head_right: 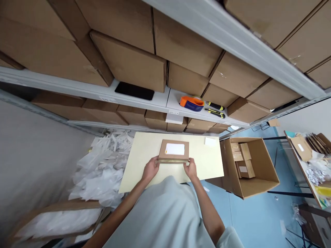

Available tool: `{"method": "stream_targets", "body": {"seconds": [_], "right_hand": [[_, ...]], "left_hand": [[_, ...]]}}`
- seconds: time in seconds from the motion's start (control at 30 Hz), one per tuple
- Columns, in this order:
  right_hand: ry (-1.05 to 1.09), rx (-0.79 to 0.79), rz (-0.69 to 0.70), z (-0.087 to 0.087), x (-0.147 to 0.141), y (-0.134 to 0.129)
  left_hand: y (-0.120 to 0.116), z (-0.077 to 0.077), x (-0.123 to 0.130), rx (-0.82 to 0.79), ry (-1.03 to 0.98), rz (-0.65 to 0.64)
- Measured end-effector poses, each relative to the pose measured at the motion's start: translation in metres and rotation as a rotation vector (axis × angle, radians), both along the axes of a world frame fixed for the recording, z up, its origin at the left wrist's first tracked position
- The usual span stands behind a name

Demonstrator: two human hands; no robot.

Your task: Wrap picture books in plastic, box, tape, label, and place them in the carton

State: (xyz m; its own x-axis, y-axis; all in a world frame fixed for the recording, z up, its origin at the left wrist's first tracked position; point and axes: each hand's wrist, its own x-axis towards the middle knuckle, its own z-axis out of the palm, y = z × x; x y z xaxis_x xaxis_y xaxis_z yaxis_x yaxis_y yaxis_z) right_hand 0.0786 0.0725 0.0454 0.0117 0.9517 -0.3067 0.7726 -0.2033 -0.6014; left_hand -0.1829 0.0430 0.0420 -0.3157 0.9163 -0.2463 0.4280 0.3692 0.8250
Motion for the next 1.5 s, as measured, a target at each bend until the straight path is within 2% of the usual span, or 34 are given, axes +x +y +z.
{"method": "stream_targets", "body": {"seconds": [0.1, 0.17, 0.23, 0.3, 0.33, 0.4, 0.47, 0.53, 0.6, 0.63, 0.67, 0.73, 0.8, 0.9, 0.97, 1.03, 1.1, 1.17, 1.27, 1.37, 1.5], "right_hand": [[-0.012, -0.010, 0.014, -0.003, -0.009, -0.024], [-0.067, 0.021, 0.039, 0.003, -0.010, -0.023], [-0.137, 0.091, 0.058, 0.018, -0.007, -0.004], [-0.174, 0.203, 0.064, 0.045, -0.001, 0.034], [-0.175, 0.271, 0.072, 0.062, 0.000, 0.058], [-0.159, 0.394, 0.103, 0.101, -0.001, 0.113], [-0.137, 0.513, 0.159, 0.144, -0.012, 0.169], [-0.217, 0.597, 0.303, 0.187, -0.031, 0.217], [-0.325, 0.573, 0.357, 0.222, -0.053, 0.251], [-0.358, 0.551, 0.362, 0.235, -0.063, 0.264], [-0.374, 0.531, 0.361, 0.244, -0.072, 0.273], [-0.366, 0.511, 0.371, 0.255, -0.083, 0.285], [-0.353, 0.494, 0.396, 0.258, -0.085, 0.291], [-0.309, 0.478, 0.446, 0.257, -0.075, 0.294], [-0.255, 0.475, 0.484, 0.251, -0.063, 0.291], [-0.198, 0.462, 0.528, 0.238, -0.046, 0.278], [-0.061, 0.426, 0.581, 0.217, -0.024, 0.252], [0.243, 0.332, 0.624, 0.191, 0.003, 0.213], [0.722, 0.105, 0.589, 0.155, 0.045, 0.142], [0.851, -0.073, 0.526, 0.125, 0.081, 0.080], [0.835, -0.126, 0.482, 0.093, 0.114, 0.031]], "left_hand": [[-0.017, 0.000, -0.009, -0.014, -0.042, -0.005], [-0.017, 0.000, -0.015, -0.007, -0.079, 0.095], [-0.002, 0.005, -0.018, 0.113, -0.087, 0.169], [0.027, 0.020, -0.018, 0.251, -0.087, 0.165], [0.045, 0.033, -0.017, 0.308, -0.087, 0.138], [0.085, 0.070, -0.011, 0.421, -0.077, 0.079], [0.122, 0.117, -0.003, 0.559, -0.055, 0.026], [0.147, 0.167, 0.006, 0.715, -0.019, 0.005], [0.157, 0.208, 0.014, 0.828, 0.033, 0.008], [0.157, 0.224, 0.017, 0.865, 0.056, 0.020], [0.155, 0.235, 0.020, 0.891, 0.073, 0.034], [0.144, 0.248, 0.023, 0.917, 0.090, 0.068], [0.129, 0.249, 0.025, 0.917, 0.100, 0.102], [0.103, 0.241, 0.031, 0.861, 0.116, 0.171], [0.086, 0.232, 0.041, 0.812, 0.116, 0.224], [0.070, 0.220, 0.057, 0.787, 0.093, 0.275], [0.056, 0.204, 0.081, 0.770, 0.051, 0.317], [0.042, 0.186, 0.111, 0.735, -0.004, 0.349], [0.019, 0.154, 0.161, 0.664, -0.092, 0.375], [-0.009, 0.124, 0.207, 0.590, -0.128, 0.404], [-0.047, 0.097, 0.252, 0.493, -0.162, 0.436]]}}
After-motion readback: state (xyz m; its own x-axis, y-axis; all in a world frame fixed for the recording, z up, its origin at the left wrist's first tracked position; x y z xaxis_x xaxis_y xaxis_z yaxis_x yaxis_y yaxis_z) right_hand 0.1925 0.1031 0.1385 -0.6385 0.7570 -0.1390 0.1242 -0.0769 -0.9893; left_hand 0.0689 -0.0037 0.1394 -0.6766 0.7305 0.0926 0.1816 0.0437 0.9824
